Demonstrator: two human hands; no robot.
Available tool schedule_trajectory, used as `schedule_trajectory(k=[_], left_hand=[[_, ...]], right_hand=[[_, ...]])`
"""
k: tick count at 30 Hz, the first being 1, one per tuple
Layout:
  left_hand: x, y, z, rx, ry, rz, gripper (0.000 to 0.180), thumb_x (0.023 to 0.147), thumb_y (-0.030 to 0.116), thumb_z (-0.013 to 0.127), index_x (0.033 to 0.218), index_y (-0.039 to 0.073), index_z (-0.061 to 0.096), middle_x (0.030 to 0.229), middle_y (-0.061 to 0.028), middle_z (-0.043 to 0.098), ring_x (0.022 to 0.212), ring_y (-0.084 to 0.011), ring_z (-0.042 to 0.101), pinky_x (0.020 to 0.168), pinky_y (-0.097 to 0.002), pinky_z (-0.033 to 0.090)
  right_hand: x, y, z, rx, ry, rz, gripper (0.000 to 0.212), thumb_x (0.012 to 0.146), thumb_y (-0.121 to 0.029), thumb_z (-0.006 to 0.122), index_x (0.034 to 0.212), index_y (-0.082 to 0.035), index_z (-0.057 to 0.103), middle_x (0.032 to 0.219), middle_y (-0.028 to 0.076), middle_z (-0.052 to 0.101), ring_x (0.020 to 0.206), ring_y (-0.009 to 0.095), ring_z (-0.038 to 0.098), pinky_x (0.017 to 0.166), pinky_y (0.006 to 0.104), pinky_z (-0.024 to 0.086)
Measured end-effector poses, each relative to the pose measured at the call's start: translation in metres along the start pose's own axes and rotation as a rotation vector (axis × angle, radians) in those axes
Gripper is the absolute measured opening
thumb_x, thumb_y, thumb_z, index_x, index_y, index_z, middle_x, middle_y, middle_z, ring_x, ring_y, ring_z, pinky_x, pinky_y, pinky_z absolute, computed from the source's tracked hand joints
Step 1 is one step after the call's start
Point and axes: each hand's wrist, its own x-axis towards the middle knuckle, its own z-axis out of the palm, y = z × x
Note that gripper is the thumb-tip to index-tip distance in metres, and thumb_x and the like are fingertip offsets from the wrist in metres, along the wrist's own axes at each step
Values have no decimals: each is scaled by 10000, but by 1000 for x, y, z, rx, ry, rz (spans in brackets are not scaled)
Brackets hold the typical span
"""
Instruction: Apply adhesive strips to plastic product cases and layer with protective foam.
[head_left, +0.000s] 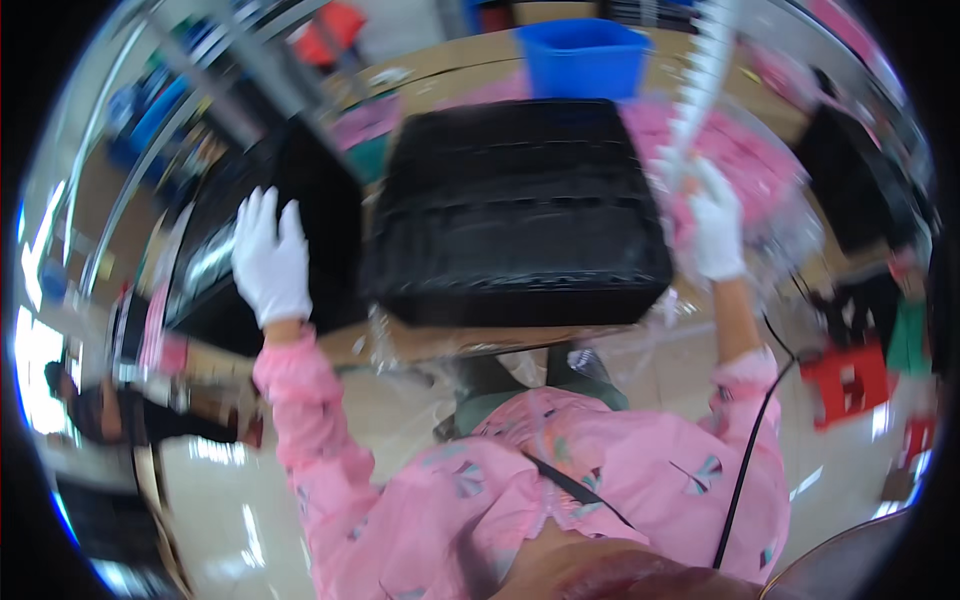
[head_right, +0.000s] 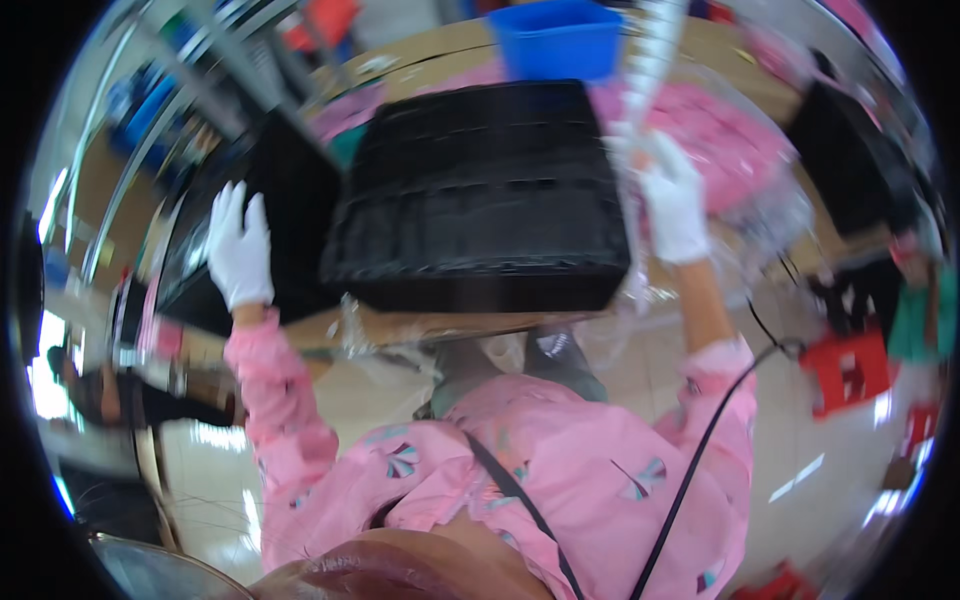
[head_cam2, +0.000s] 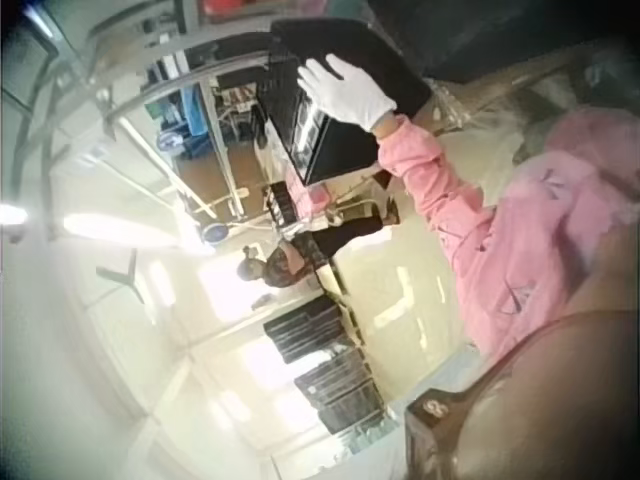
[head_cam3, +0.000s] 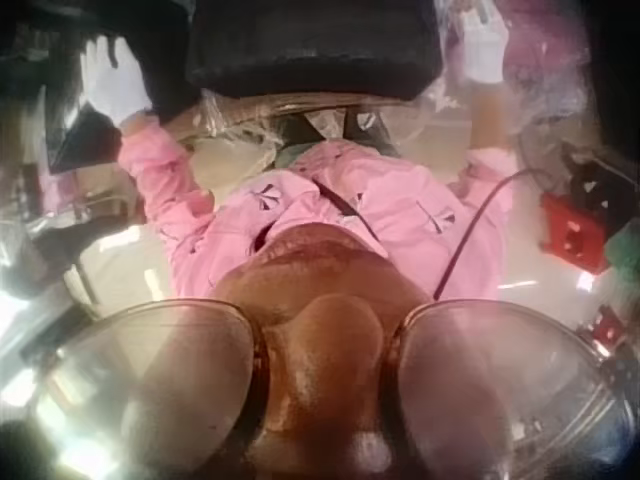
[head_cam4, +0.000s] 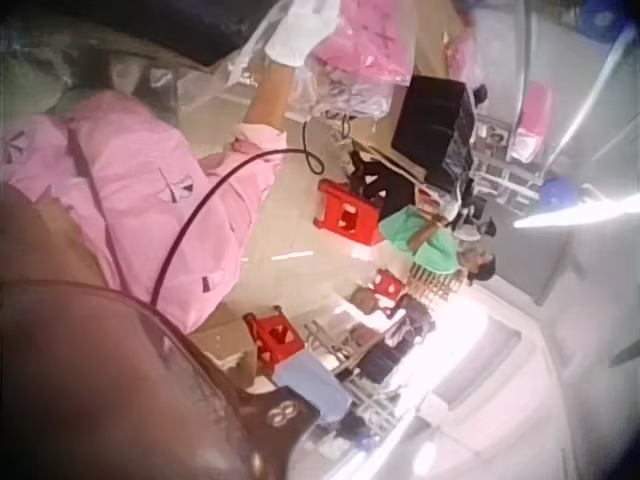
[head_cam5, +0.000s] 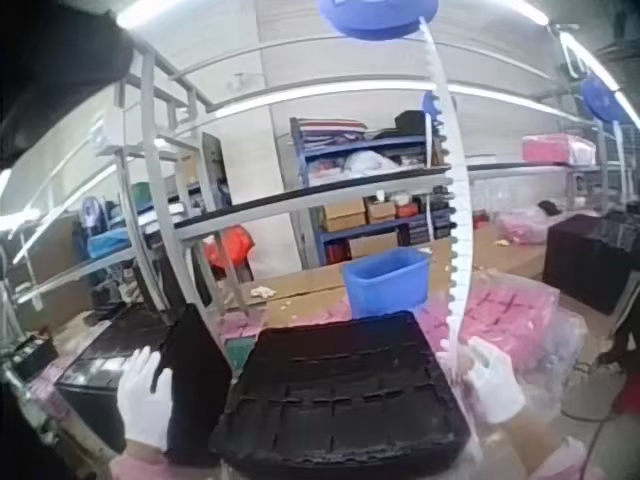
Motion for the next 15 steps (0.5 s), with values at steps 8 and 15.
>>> schedule_trajectory(k=[8,15], left_hand=[[19,142,-43,-1175,-172,-14,277,859,12,599,1131,-38,612,1125,-98,633,1051,-152,578,938,-257,417],[43,221,-44,-813,-33,630,278,828,176,672,1035,-9,659,933,-115,691,819,-109,663,743,-221,511]], right_hand=[[-35,-36,-18,-10,128,122,284,880,-127,617,1080,72,589,897,150,678,704,170,652,612,250,504],[-72,-48,17,-848,92,-197,176,858,-126,587,1000,-34,632,719,110,663,590,196,636,557,288,488]])
